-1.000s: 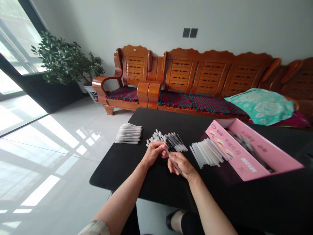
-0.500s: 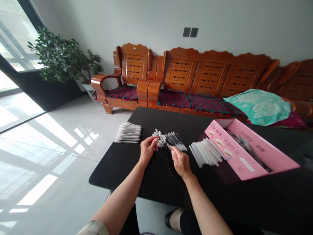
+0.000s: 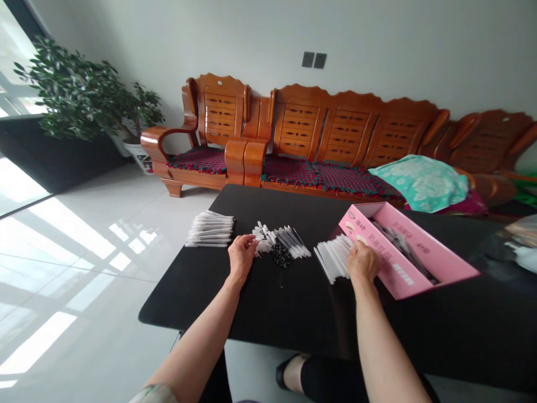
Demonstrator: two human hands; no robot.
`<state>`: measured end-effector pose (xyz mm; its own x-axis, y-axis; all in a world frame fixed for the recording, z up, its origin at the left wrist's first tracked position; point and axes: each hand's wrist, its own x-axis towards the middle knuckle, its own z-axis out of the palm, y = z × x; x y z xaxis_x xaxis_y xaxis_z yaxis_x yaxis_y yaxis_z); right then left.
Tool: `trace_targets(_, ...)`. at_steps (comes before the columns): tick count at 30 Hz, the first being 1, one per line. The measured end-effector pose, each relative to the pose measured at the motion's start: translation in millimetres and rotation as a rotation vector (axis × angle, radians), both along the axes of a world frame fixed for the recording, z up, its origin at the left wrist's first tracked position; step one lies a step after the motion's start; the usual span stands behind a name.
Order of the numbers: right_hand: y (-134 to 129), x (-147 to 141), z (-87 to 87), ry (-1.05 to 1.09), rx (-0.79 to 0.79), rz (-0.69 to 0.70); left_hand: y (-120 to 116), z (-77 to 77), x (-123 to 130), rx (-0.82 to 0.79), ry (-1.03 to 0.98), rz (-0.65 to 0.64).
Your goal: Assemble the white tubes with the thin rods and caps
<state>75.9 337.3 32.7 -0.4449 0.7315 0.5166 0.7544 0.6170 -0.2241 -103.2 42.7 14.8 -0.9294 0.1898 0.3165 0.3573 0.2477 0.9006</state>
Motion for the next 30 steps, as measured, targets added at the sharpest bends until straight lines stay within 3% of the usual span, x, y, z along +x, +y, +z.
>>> trace_targets(4, 28.4, -3.6, -3.5, -0.126, 0.107, 0.053, -0.4, 0.8, 0.5, -0.002, 0.002, -0.007)
trace_targets(7, 25.1, -9.4, 0.8, -0.059, 0.162, 0.147, -0.1, 0.1, 0.4, 0.003, 0.007, -0.003)
trace_targets(10, -5.2, -20.6, 9.2, 0.137, 0.144, 0.232, 1.2, -1.9, -0.5, 0.014, 0.011, -0.007)
trace_targets(13, -56.4, -36.7, 13.3, 0.315, 0.058, 0.372, 1.8, -4.2, -1.1, 0.042, 0.001, -0.016)
trace_targets(18, -128.0, -53.7, -5.0, 0.436, 0.087, 0.513, -0.6, -7.0, -0.2, 0.06, 0.004, -0.008)
trace_targets(20, -137.4, -53.6, -16.9, 0.409, 0.1, 0.568, -1.0, -7.8, 0.3, 0.059, 0.004, -0.013)
trace_targets(23, -135.1, -51.5, -29.7, 0.405, 0.111, 0.536, -0.5, -7.7, 0.7, 0.037, 0.025, -0.017)
trace_targets(30, -127.5, -55.2, -36.0, 0.409, 0.116, 0.489, -21.8, 3.9, -5.4, -0.122, 0.134, 0.105)
